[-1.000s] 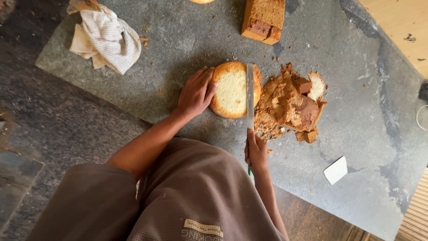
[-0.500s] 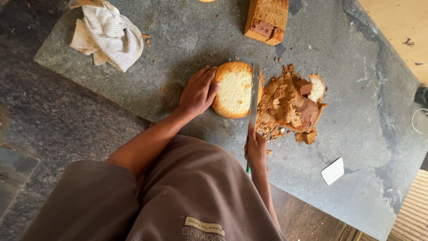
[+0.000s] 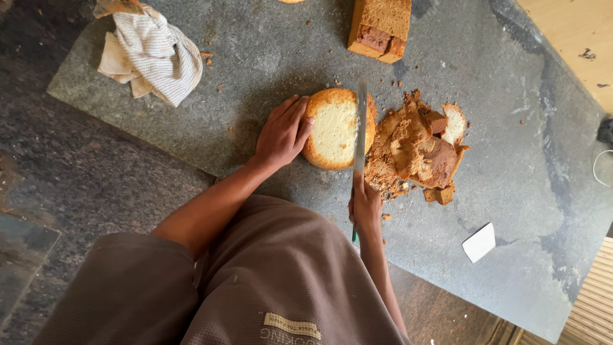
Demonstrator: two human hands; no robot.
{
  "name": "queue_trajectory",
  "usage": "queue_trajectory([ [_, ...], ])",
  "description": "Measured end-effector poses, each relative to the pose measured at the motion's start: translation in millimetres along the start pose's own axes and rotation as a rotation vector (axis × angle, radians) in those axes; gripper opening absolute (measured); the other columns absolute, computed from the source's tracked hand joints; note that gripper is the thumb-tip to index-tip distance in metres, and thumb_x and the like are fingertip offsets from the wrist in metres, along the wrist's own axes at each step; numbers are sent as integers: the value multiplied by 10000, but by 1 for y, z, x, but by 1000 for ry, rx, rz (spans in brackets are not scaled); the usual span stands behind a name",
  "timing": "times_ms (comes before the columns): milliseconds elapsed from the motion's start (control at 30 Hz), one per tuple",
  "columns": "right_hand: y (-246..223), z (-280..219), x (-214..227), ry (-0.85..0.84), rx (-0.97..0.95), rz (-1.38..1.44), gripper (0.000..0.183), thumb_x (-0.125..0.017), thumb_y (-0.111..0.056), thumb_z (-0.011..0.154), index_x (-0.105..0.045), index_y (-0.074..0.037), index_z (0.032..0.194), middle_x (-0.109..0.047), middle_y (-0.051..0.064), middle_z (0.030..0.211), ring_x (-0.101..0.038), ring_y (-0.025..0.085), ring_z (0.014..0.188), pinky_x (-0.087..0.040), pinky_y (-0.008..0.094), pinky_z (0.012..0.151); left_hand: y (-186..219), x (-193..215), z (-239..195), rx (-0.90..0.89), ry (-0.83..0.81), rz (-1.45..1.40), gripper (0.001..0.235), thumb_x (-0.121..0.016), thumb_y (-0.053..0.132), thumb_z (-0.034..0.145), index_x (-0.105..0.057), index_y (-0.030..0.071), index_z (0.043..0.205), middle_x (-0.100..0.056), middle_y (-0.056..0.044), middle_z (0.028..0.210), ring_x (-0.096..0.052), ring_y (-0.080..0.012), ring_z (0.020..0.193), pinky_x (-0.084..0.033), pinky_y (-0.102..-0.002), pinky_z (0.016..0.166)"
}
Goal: The person uses a serrated knife to trim the crusts from round and rectangular cakes on a countertop. They remove the crusts from the sides and top, placing the trimmed pieces aside. The person then walks to a rack of baked goods.
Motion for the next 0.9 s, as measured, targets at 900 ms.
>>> queue_trajectory([
  [900, 53, -27, -1, -2, 76, -149, 666, -485, -578, 1055, -592, -63, 648, -504, -1, 494, -413, 90, 383, -322, 304, 347, 0, 2, -1, 0, -2, -17, 482, -499, 310, 1115, -552, -79, 1393, -619, -237, 1394, -528, -384, 1362, -420, -484, 1139],
])
Point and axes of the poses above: each hand's wrist, its own z-axis towards the middle knuckle, its own x-axis out of the back of the hand, y = z × x, the point moved 2 cm from there along z, towards the middle knuckle
